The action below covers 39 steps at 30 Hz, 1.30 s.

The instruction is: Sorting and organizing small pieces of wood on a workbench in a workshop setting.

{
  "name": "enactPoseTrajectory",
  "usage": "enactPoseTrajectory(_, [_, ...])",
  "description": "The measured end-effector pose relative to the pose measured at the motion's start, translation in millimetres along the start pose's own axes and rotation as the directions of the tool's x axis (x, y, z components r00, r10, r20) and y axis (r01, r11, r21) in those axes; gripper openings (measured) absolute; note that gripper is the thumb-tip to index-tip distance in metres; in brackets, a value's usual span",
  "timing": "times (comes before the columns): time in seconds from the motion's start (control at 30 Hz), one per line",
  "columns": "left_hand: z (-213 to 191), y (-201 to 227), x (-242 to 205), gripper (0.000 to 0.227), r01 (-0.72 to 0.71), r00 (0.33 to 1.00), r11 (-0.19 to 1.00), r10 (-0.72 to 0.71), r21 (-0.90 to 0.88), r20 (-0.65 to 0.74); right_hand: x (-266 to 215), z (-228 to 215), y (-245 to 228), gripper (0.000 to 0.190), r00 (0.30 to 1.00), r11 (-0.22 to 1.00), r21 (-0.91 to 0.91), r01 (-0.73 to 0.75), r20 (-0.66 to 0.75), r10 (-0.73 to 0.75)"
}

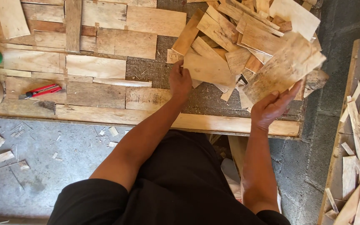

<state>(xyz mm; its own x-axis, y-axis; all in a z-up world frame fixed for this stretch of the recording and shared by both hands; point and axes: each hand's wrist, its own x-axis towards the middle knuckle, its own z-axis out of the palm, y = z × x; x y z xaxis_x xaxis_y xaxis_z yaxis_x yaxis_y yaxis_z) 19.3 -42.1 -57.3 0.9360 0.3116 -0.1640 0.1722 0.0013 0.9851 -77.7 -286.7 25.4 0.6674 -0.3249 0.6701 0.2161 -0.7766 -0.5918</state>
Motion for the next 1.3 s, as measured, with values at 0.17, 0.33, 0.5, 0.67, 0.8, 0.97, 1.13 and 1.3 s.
enactPoseTrajectory(0.17, [-19, -5, -11, 0.033, -0.099, 0.994, 0.976, 0.106, 0.193, -0.023, 14, -3, -15, 0.046, 0.910, 0.951, -0.309, -0.012, 0.391, 0.138])
enactPoseTrajectory(0.33, [-22, 6, -16, 0.038, 0.099, 0.989, 0.940, -0.128, 0.327, 0.067, -2, 24, -47, 0.038, 0.646, 0.869, -0.253, 0.426, 0.757, -0.096])
enactPoseTrajectory(0.5, [-14, 15, -12, 0.036, 0.340, 0.927, 0.934, -0.313, -0.111, 0.205, -21, 37, -55, 0.030, 0.710, 0.849, -0.252, 0.464, 0.680, -0.186])
enactPoseTrajectory(0.67, [-2, -27, 15, 0.030, 0.529, 0.847, 0.809, -0.520, -0.258, 0.106, -16, 35, -24, 0.038, 0.790, 0.870, -0.355, 0.342, 0.610, -0.062])
enactPoseTrajectory(0.8, [27, -114, 45, 0.028, 0.572, 0.814, 0.754, -0.570, -0.322, 0.113, 7, 41, -22, 0.056, 0.821, 0.861, -0.382, 0.336, 0.566, -0.069])
enactPoseTrajectory(0.97, [52, -98, 28, 0.032, 0.724, 0.669, 0.569, -0.716, -0.390, 0.198, 22, 70, -27, 0.068, 0.765, 0.860, -0.297, 0.416, 0.626, -0.154])
enactPoseTrajectory(1.13, [65, -98, 19, 0.043, 0.727, 0.668, 0.566, -0.715, -0.388, 0.207, 3, 114, 4, 0.040, 0.705, 0.789, -0.265, 0.554, 0.654, -0.275])
enactPoseTrajectory(1.3, [57, -61, 16, 0.045, 0.747, 0.652, 0.552, -0.715, -0.370, 0.251, 14, 122, -34, 0.055, 0.570, 0.837, -0.231, 0.497, 0.814, -0.114])
